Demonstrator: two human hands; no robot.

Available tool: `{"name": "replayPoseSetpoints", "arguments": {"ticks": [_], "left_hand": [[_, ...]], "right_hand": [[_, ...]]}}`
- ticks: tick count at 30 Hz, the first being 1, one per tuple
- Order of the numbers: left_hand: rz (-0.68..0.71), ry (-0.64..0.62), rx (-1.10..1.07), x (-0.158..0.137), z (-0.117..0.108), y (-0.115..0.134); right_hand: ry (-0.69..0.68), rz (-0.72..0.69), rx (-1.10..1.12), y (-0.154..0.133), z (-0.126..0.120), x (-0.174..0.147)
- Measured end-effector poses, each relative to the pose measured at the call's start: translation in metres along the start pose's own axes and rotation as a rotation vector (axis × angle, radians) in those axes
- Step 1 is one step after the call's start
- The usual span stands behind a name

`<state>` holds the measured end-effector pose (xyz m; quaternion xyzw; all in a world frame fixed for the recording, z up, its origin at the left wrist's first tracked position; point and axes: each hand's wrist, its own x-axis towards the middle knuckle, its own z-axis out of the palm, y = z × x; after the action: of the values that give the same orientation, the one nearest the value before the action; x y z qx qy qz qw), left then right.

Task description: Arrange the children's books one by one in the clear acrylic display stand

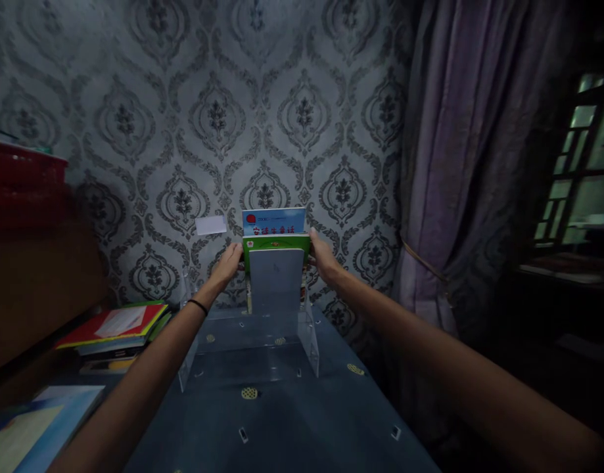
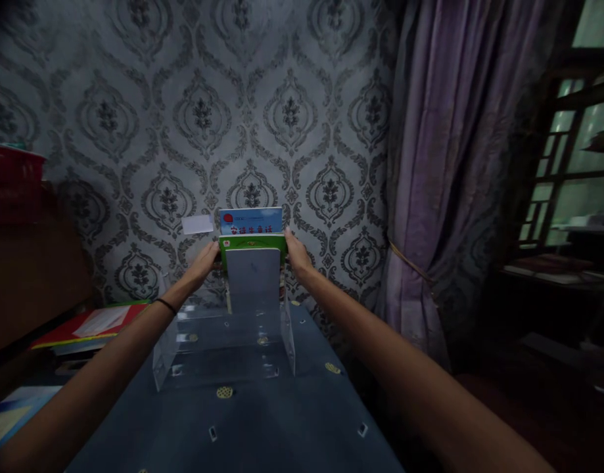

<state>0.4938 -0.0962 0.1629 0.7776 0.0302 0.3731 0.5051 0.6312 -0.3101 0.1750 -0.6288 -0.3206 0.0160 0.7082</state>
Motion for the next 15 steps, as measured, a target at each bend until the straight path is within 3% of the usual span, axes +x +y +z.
{"name": "replayPoseSetpoints", "arguments": {"ticks": [3, 8, 15], "left_hand": [[-0.042, -0.077, -0.065, 0.005, 0.000, 0.003], [-0.143, -0.166, -0.106, 0.016, -0.006, 0.009], [-0.193, -0.197, -0.072, 0.031, -0.009, 0.008]], "right_hand": [[0.030, 0.068, 0.086, -0.008, 0.001, 0.007], [-0.040, 0.121, 0.102, -0.022, 0.000, 0.027], [-0.039, 0.218, 0.073, -0.031, 0.000, 0.038]]}}
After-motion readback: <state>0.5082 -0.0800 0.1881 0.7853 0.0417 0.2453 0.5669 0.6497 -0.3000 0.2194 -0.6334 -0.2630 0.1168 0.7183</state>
